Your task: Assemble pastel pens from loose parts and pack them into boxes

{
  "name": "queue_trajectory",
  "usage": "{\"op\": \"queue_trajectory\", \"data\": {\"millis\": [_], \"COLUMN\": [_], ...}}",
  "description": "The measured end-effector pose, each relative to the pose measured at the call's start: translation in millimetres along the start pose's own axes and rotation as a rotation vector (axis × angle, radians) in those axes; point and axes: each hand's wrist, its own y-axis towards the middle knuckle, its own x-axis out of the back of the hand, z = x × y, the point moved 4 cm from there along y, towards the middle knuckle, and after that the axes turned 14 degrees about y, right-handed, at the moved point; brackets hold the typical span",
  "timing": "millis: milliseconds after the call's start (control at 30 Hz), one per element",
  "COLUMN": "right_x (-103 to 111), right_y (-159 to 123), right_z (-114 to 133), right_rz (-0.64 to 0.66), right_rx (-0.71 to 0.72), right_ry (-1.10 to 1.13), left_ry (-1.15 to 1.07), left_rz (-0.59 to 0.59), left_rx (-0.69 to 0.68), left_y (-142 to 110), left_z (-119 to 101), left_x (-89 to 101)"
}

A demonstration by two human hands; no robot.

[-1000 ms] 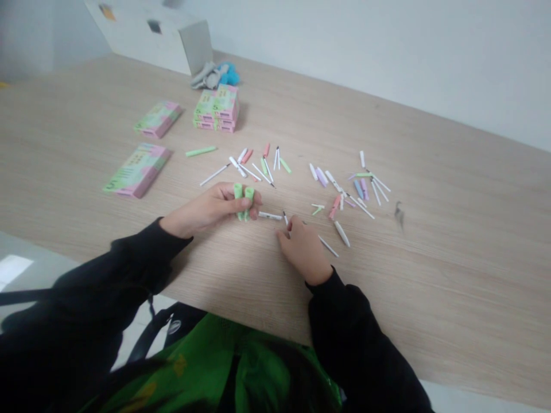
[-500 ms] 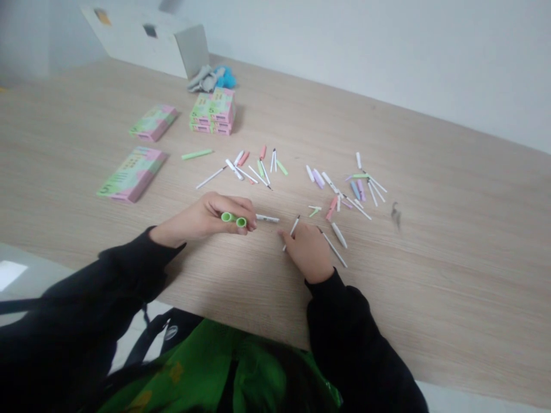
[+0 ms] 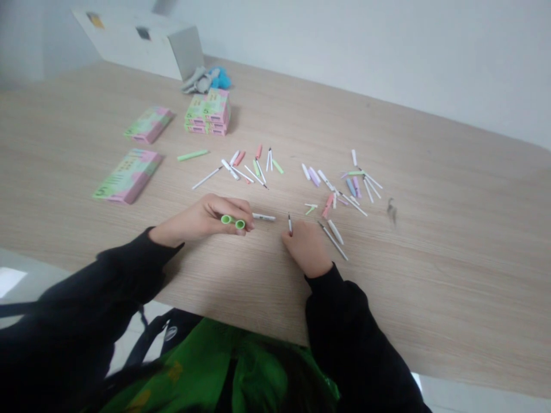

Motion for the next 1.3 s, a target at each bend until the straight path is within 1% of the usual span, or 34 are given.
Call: {"op": "queue_trajectory", "data": {"millis": [100, 167, 200, 233, 300, 367, 433, 467, 500, 567, 633, 700, 800, 1000, 1133, 1233, 1300], "right_x": [3.5, 13.2, 20.4, 29.1, 49.0, 68.0, 78.2, 78.8, 76.5, 66.2, 54.7, 48.1, 46.8, 53.4, 47.8, 42.9, 41.6], "right_y": [1.3, -1.1, -4.4, -9.4, -24.1, -42.3, -58.0, -62.9, -65.5, -64.9, -60.8, -57.5, -55.6, -58.7, -55.5, -53.1, -52.0], "right_z": [0.6, 2.2, 4.7, 8.6, 20.1, 33.2, 45.1, 50.4, 55.0, 61.9, 64.4, 63.9, 63.5, 65.7, 67.1, 72.6, 74.4], "right_rz": [-0.025, -0.081, -0.112, -0.148, -0.238, -0.375, -0.493, -0.517, -0.51, -0.435, -0.365, -0.353, -0.351, -0.321, -0.252, -0.199, -0.175], "right_rx": [0.02, 0.048, 0.078, 0.124, 0.261, 0.425, 0.574, 0.632, 0.674, 0.711, 0.713, 0.71, 0.712, 0.781, 0.735, 0.758, 0.751], "right_ry": [0.02, 0.127, 0.228, 0.357, 0.654, 0.895, 1.033, 1.062, 1.063, 1.01, 0.962, 0.964, 0.969, 0.876, 0.741, 0.643, 0.621], "left_ry": [-0.011, -0.01, -0.009, -0.007, -0.006, -0.008, -0.02, -0.028, -0.037, -0.055, -0.068, -0.07, -0.061, -0.058, -0.076, -0.069, -0.058], "left_rz": [0.009, 0.009, 0.008, 0.011, 0.018, 0.025, 0.038, 0.047, 0.058, 0.075, 0.084, 0.091, 0.096, 0.085, 0.081, 0.086, 0.091], "left_rx": [-0.011, -0.008, -0.002, 0.003, 0.014, 0.02, 0.019, 0.019, 0.019, 0.024, 0.034, 0.04, 0.049, 0.04, 0.029, 0.038, 0.053], "left_y": [0.4, 0.8, 1.0, 1.1, 1.3, 1.3, 1.1, 1.0, 0.8, 0.6, 0.5, 0.5, 0.7, 0.1, -0.1, 0.1, 0.4], "left_z": [0.4, 1.1, 1.7, 2.4, 4.2, 6.4, 8.4, 9.3, 10.1, 11.4, 11.8, 11.3, 10.3, 9.9, 11.4, 14.8, 17.1], "left_x": [-2.0, -2.7, -3.0, -3.4, -4.2, -5.2, -6.8, -7.7, -8.7, -10.3, -11.3, -11.9, -11.9, -11.1, -11.3, -11.8, -11.8]}}
